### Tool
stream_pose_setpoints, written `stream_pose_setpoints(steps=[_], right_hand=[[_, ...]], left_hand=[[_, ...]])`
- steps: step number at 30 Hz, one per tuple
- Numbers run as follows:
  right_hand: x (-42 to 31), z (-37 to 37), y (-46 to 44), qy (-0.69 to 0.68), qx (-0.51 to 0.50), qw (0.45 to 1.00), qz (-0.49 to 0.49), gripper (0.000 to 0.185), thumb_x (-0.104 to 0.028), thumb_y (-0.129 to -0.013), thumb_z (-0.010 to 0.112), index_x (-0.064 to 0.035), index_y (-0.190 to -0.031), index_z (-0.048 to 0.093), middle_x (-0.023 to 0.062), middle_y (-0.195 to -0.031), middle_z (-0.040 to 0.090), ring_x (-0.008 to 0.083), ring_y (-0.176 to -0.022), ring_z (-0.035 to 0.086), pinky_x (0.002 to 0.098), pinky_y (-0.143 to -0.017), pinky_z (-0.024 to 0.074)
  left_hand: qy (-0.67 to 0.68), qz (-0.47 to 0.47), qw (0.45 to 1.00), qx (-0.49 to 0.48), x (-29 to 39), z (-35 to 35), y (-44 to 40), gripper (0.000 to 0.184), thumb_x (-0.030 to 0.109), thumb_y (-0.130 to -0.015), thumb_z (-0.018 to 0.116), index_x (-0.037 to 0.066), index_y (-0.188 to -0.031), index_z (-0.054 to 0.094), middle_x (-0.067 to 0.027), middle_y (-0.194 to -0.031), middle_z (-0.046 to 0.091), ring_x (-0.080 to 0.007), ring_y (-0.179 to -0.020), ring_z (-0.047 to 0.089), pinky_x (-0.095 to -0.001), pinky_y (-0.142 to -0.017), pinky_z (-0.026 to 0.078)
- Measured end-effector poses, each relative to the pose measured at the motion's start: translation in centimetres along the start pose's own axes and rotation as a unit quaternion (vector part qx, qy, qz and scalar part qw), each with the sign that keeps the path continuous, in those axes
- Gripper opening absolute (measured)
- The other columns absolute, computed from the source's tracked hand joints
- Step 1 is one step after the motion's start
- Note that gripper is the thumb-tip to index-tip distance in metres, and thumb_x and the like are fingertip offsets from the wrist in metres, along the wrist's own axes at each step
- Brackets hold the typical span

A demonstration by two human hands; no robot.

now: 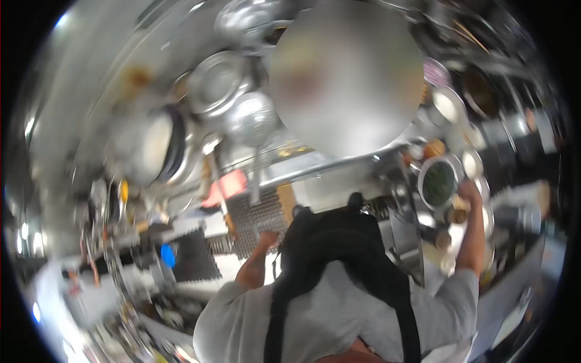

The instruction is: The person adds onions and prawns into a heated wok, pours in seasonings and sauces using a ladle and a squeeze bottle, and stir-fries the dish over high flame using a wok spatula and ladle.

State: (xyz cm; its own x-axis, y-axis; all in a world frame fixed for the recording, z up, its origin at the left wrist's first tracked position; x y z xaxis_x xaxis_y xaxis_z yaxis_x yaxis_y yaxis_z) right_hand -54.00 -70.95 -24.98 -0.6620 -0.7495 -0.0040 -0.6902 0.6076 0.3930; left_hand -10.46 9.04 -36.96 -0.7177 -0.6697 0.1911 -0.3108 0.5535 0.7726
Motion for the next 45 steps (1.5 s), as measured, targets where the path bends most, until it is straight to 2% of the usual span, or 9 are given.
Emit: stream_pose_setpoints(steps=[5,8,13,17,23,27,35,38,45], right_hand=[[-3.6,-4.1,2.3,-0.289,-0.184,0.931,0.123,0.032,-0.031,-0.076,0.061,-0.0012,-0.066,0.067,0.0197,-0.066,0.065,0.031,-0.061,0.065,0.0409,-0.058,0.0505],[-1.6,-3.3,1.0,0.052,-0.109,0.989,-0.089,0.035,-0.034,-0.072,0.064,0.0009,-0.073,0.068,0.0216,-0.081,0.067,0.036,-0.082,0.065,0.0451,-0.073,0.0495],[-4.3,-9.9,6.9,0.009,0.083,0.99,0.118,0.026,-0.019,-0.08,0.054,0.0034,-0.083,0.067,0.0261,-0.084,0.065,0.0399,-0.081,0.065,0.0492,-0.07,0.0499],[-6.6,-8.3,6.3,-0.276,-0.122,0.931,0.207,0.029,-0.027,-0.075,0.061,0.0001,-0.083,0.07,0.0193,-0.081,0.067,0.0312,-0.074,0.066,0.0421,-0.067,0.0505],[-6.8,-7.3,4.6,-0.259,-0.14,0.938,0.184,0.028,-0.02,-0.073,0.057,0.0062,-0.069,0.068,0.0197,-0.07,0.066,0.0262,-0.059,0.065,0.0367,-0.055,0.0514],[-6.2,-13.2,8.8,-0.059,0.093,0.973,0.204,0.024,-0.012,-0.077,0.052,0.0028,-0.087,0.068,0.0269,-0.085,0.065,0.0373,-0.084,0.066,0.0457,-0.072,0.0516],[-5.7,-15.1,16.9,-0.097,0.26,0.948,0.155,0.021,-0.01,-0.081,0.05,-0.0027,-0.091,0.068,0.0174,-0.075,0.067,0.0304,-0.067,0.065,0.0428,-0.063,0.0501],[-5.6,-14.1,17.4,-0.557,0.148,0.791,0.205,0.024,-0.013,-0.083,0.054,0.0027,-0.096,0.067,0.0035,-0.074,0.068,0.0074,-0.058,0.054,0.0238,-0.054,0.0425],[-31.8,-23.8,8.0,-0.729,-0.008,0.683,-0.045,0.02,-0.018,-0.094,0.054,-0.001,-0.094,0.065,0.0065,-0.077,0.068,0.0064,-0.055,0.049,0.0204,-0.052,0.0383]], left_hand=[[-0.053,0.058,0.996,0.048,2.9,-2.0,-2.6,0.022,0.021,-0.08,0.058,0.01,-0.098,0.066,-0.0144,-0.084,0.068,-0.0348,-0.081,0.066,-0.047,-0.07,0.051],[0.21,0.018,0.966,0.149,2.7,-4.0,-3.3,0.021,0.026,-0.075,0.062,0.008,-0.086,0.063,-0.015,-0.078,0.066,-0.035,-0.073,0.065,-0.0472,-0.065,0.051],[-0.04,0.17,0.913,0.369,1.1,-3.7,-3.9,0.026,0.027,-0.077,0.066,0.003,-0.084,0.058,-0.0153,-0.073,0.062,-0.0353,-0.064,0.06,-0.0468,-0.06,0.048],[0.033,0.11,0.972,0.205,1.0,-0.3,-5.2,0.027,0.028,-0.08,0.063,0.002,-0.087,0.06,-0.0146,-0.072,0.062,-0.0347,-0.063,0.061,-0.0455,-0.059,0.049],[0.009,0.181,0.957,0.226,1.3,-4.6,-4.8,0.029,0.031,-0.083,0.061,0.004,-0.091,0.062,-0.0142,-0.072,0.064,-0.0339,-0.066,0.063,-0.0456,-0.059,0.049],[-0.03,0.202,0.947,0.247,0.6,-6.7,-6.9,0.03,0.033,-0.084,0.058,0.005,-0.092,0.064,-0.0144,-0.074,0.065,-0.0338,-0.069,0.065,-0.0455,-0.06,0.05],[-0.017,0.253,0.937,0.241,5.4,-10.2,-7.7,0.025,0.026,-0.087,0.058,0.003,-0.096,0.065,-0.018,-0.08,0.066,-0.0299,-0.071,0.066,-0.0389,-0.064,0.052],[0.302,0.065,0.939,0.153,14.2,-18.3,-4.1,0.027,0.026,-0.089,0.06,0.002,-0.1,0.066,-0.0138,-0.079,0.067,-0.0204,-0.07,0.065,-0.0339,-0.066,0.051],[0.468,0.377,0.782,0.168,36.7,-36.0,7.0,0.036,0.024,-0.097,0.054,0.001,-0.123,0.057,-0.0087,-0.115,0.063,-0.0149,-0.101,0.06,-0.0292,-0.088,0.047]])
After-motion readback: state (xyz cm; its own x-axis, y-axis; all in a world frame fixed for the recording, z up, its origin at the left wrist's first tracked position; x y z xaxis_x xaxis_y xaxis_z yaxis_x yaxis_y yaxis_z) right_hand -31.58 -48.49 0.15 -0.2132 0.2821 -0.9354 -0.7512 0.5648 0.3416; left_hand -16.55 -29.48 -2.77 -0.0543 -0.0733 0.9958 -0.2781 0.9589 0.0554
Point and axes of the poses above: each hand's wrist, its own y-axis away from the middle knuckle, its own z-axis out of the palm, x = y × z, the point moved 5 cm from there along -y, towards the middle knuckle
